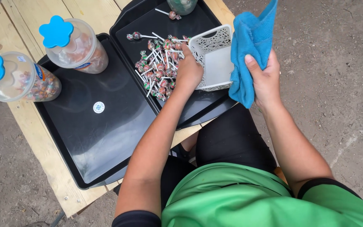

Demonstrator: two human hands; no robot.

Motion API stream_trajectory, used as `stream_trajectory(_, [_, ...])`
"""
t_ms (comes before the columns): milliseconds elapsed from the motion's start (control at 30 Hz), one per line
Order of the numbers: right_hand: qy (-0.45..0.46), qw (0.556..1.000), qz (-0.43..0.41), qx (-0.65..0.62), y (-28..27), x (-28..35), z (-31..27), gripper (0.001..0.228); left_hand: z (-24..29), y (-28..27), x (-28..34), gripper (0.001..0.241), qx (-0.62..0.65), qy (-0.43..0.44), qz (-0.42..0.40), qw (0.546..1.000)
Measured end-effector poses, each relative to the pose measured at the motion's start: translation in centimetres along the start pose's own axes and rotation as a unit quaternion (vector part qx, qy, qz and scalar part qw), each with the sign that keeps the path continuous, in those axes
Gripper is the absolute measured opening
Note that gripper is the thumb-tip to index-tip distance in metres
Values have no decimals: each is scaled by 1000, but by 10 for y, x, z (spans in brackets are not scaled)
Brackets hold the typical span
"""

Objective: Cleaning a small plastic basket with a cloth and then sorting lollipops from a tray into the basket.

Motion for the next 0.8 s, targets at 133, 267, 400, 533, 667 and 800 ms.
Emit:
stream_trajectory(133, [-66, 997, -30, 27, 11, -1, -8, 45, 5, -16, 3, 78, -14, 48, 44, 998])
stream_trajectory(267, [-82, 992, 1, 93, -8, -6, -3, 33, 13, -29, 30, 80, -42, 50, -15, 998])
stream_trajectory(400, [-66, 997, 26, 5, -15, 4, -31, 38, 29, -58, 68, 67, 203, 180, 29, 962])
stream_trajectory(533, [15, 970, -229, -81, 53, 56, -47, 66, 45, -68, 121, 92, 352, 167, -60, 919])
stream_trajectory(667, [6, 922, -368, -119, 96, 99, -69, 96, 1, -98, 119, 68, 364, 226, 105, 898])
stream_trajectory(800, [-295, 928, -185, 134, 65, 66, -87, 28, -55, -192, 139, 53, 204, 256, 351, 877])
Point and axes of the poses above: each hand's wrist, its own x-axis away from the middle knuckle, its own y-axis out of the palm, z = x × y, the point moved 8 cm from there along -x, towards the middle knuckle, and after that the axes turned 12 degrees about z, right-handed, at the moved point
